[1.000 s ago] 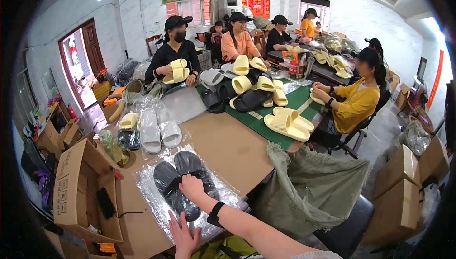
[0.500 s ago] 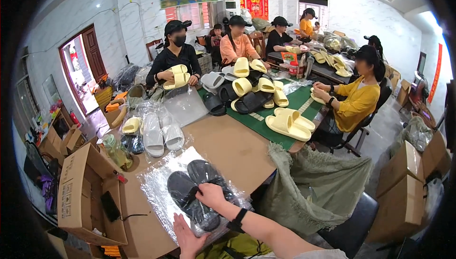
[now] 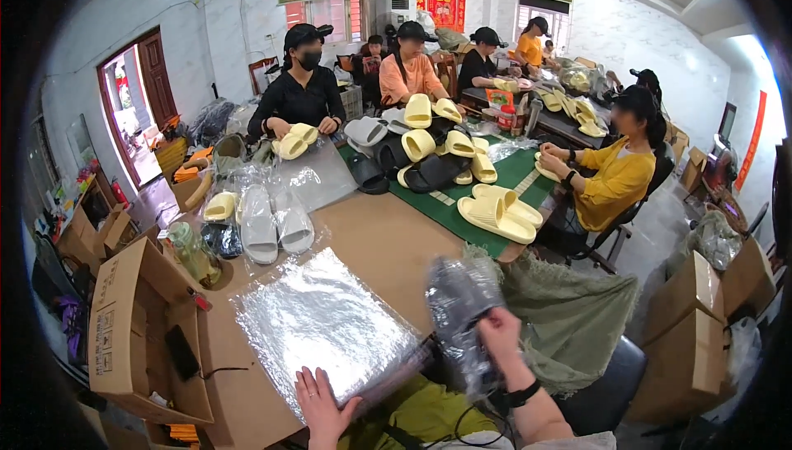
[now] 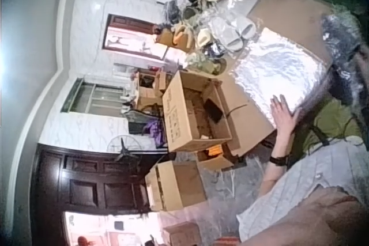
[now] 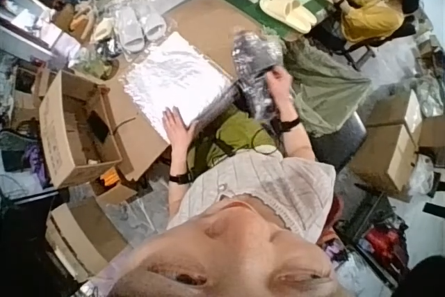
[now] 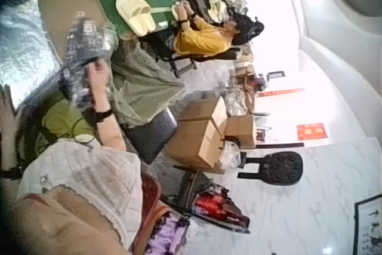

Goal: Packing pairs of slippers into plastic bags at a shoe manufacturing facility.

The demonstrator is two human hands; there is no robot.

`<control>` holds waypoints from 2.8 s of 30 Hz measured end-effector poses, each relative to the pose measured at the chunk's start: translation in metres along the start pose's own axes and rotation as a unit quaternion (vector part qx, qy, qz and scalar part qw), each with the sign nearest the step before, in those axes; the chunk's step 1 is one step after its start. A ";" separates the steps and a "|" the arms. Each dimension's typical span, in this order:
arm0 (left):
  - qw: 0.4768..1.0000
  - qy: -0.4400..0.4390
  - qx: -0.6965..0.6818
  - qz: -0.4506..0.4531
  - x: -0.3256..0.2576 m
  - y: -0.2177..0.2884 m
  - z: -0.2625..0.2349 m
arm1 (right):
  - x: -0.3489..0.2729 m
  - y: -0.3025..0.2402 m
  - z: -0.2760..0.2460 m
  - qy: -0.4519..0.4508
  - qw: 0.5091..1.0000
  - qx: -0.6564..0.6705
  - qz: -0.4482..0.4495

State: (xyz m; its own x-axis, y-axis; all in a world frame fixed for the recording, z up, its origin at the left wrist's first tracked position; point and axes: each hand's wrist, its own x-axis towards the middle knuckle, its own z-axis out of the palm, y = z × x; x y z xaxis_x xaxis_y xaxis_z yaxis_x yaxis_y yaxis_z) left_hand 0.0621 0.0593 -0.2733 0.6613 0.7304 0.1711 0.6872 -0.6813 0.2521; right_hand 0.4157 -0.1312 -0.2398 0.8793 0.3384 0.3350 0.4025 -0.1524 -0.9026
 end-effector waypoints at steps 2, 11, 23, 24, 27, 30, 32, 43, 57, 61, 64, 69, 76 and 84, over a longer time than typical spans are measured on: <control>1.000 0.004 0.008 0.004 -0.003 -0.004 0.004 | 0.017 0.016 -0.035 0.086 0.986 0.123 0.067; 1.000 0.015 -0.008 0.025 0.008 0.006 0.002 | 0.060 0.303 -0.235 0.447 0.778 0.202 0.392; 1.000 0.010 0.013 -0.002 -0.002 0.001 0.001 | 0.059 0.235 -0.060 0.231 0.959 -0.096 0.132; 1.000 0.015 0.015 -0.005 -0.005 -0.002 0.000 | 0.083 0.198 -0.048 0.189 0.968 -0.159 0.045; 1.000 0.018 0.013 -0.005 -0.005 -0.001 0.000 | 0.155 0.132 -0.032 0.094 0.969 -0.214 -0.083; 1.000 0.011 0.005 -0.002 0.004 0.002 0.001 | 0.211 0.125 -0.020 0.066 0.938 -0.304 -0.150; 1.000 0.012 0.001 -0.013 0.005 0.003 0.000 | 0.241 0.121 -0.008 0.014 0.942 -0.314 -0.120; 1.000 0.025 0.000 0.010 -0.003 0.001 -0.002 | 0.220 0.047 0.090 -0.170 0.932 -0.317 -0.049; 1.000 0.027 0.004 0.008 0.000 -0.003 0.004 | 0.081 -0.065 0.175 -0.266 0.938 -0.115 -0.191; 0.999 0.033 0.005 0.011 0.002 0.000 0.004 | 0.091 -0.031 0.163 -0.303 0.908 -0.213 -0.197; 0.999 0.033 0.013 0.009 0.001 0.000 0.002 | 0.096 -0.018 0.152 -0.337 0.890 -0.272 -0.145; 0.999 0.043 0.004 0.007 -0.001 -0.002 0.002 | 0.114 -0.021 0.140 -0.338 0.901 -0.252 -0.108; 0.999 0.041 0.007 0.009 -0.003 -0.002 0.002 | 0.201 -0.101 0.161 -0.187 0.883 -0.309 -0.300; 0.998 0.056 -0.022 0.009 -0.004 -0.004 0.007 | 0.261 -0.163 0.188 -0.301 0.832 -0.433 -0.173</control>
State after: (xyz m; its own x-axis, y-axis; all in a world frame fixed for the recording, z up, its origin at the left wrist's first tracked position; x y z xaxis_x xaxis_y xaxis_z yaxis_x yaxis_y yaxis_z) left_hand 0.0589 0.0585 -0.2820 0.6342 0.7203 0.2811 0.6595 -0.6937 0.2895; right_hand 0.5321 0.1570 -0.0564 0.4913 0.8648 0.1038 0.8664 -0.4731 -0.1597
